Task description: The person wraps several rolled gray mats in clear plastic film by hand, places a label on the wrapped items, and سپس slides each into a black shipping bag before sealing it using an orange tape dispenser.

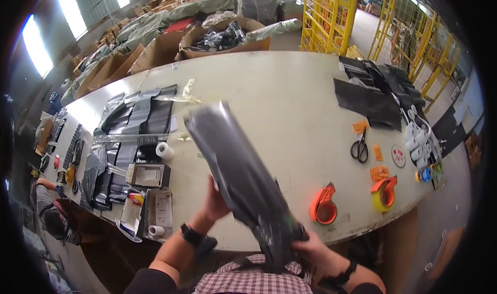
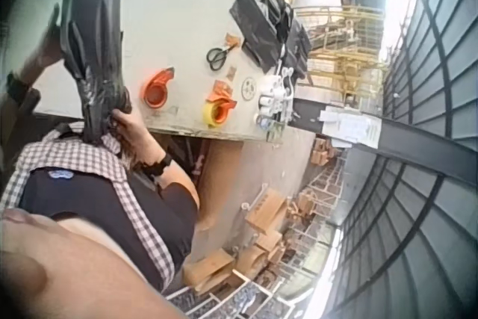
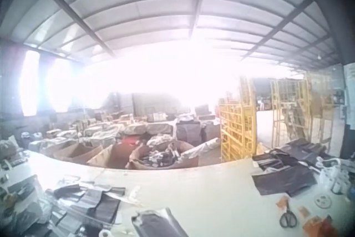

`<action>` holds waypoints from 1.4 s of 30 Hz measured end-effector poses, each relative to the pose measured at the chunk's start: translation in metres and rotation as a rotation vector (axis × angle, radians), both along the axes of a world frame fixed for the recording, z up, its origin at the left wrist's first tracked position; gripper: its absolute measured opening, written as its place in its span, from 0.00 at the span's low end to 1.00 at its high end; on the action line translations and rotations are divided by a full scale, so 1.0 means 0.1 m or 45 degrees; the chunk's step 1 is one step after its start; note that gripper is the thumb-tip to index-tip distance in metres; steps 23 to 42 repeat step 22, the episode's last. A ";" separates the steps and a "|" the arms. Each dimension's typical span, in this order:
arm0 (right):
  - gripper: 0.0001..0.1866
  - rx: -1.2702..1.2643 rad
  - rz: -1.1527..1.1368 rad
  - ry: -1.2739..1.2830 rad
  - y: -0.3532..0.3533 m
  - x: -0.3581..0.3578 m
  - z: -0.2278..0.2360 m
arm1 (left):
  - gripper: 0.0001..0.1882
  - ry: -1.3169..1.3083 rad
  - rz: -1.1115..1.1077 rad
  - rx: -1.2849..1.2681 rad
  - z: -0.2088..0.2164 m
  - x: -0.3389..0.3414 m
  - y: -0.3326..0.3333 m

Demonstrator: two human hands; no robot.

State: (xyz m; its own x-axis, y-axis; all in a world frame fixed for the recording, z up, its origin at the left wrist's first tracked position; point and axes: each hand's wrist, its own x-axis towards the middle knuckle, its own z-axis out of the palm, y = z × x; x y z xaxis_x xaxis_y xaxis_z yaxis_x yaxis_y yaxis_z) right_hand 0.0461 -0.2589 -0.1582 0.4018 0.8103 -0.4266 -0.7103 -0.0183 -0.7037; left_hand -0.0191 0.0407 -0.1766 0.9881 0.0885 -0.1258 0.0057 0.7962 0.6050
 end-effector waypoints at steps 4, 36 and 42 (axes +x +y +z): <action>0.24 1.012 -0.242 -0.247 1.77 1.30 0.70 | 0.53 -0.454 0.193 0.845 1.15 0.38 0.61; 0.28 -1.070 0.458 -2.402 -0.01 -0.08 -1.40 | 0.26 0.692 0.129 0.285 -1.22 -2.58 -0.25; 0.28 -1.070 0.458 -2.402 -0.01 -0.08 -1.40 | 0.26 0.692 0.129 0.285 -1.22 -2.58 -0.25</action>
